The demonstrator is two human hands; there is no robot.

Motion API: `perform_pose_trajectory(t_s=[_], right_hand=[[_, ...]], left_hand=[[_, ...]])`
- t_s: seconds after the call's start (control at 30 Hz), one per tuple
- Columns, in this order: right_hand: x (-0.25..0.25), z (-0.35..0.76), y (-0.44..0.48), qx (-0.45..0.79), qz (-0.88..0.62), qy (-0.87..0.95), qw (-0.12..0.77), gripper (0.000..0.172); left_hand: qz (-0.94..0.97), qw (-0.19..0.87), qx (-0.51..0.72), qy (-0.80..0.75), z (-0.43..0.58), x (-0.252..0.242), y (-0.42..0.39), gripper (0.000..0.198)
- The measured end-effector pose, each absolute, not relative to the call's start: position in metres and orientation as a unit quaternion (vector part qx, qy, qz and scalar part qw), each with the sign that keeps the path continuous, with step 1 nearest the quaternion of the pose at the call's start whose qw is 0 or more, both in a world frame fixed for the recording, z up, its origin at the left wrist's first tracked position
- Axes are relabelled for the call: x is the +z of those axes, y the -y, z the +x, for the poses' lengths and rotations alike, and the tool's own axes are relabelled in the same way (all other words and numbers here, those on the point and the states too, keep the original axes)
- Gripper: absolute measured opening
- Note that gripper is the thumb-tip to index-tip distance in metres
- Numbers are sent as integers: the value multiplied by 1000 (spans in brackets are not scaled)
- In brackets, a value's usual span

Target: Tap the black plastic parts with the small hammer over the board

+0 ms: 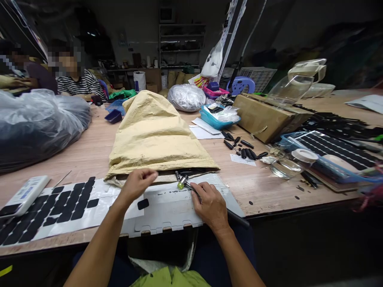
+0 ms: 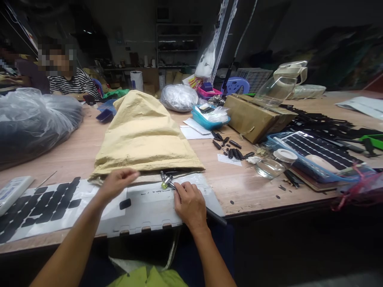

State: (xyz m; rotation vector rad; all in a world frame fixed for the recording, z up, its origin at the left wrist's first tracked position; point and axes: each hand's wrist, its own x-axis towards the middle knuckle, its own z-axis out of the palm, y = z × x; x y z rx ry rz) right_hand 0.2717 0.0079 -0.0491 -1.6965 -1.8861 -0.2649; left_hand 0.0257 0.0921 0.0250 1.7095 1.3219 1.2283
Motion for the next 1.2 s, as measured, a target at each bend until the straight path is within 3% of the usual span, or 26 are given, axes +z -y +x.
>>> perform_pose_trajectory(t_s=[0.07, 0.13, 0.23, 0.33, 0.43, 0.53, 0.63, 0.77, 0.93, 1.2], right_hand=[[-49, 272, -8, -99, -638, 707, 290, 25], [-50, 272, -9, -99, -640, 705, 289, 24], [-50, 272, -10, -98, -641, 703, 292, 24], [-51, 272, -10, -96, -641, 702, 294, 23], [-51, 272, -10, -99, -640, 703, 294, 23], [-50, 272, -9, -101, -638, 704, 295, 24], [-50, 272, -9, -101, -637, 705, 296, 24], [-50, 272, -9, -105, -637, 704, 296, 23], [-50, 272, -10, -104, -636, 706, 294, 24], [-52, 272, -9, -104, -639, 696, 310, 24]], left_hand=[[609, 374, 511, -477, 23, 47, -107, 41], [530, 327, 637, -454, 21, 71, -123, 65], [456, 256, 738, -426, 18, 90, -138, 50], [572, 308, 624, -434, 21, 76, -132, 11], [745, 388, 269, -471, 25, 43, -119, 16], [771, 275, 117, -562, 27, 16, -118, 13], [762, 152, 166, -607, 25, 3, -126, 19], [802, 69, 194, -561, 22, -3, -139, 34], [805, 93, 128, -573, 22, -8, -143, 22], [812, 227, 233, -484, 25, -6, -75, 17]])
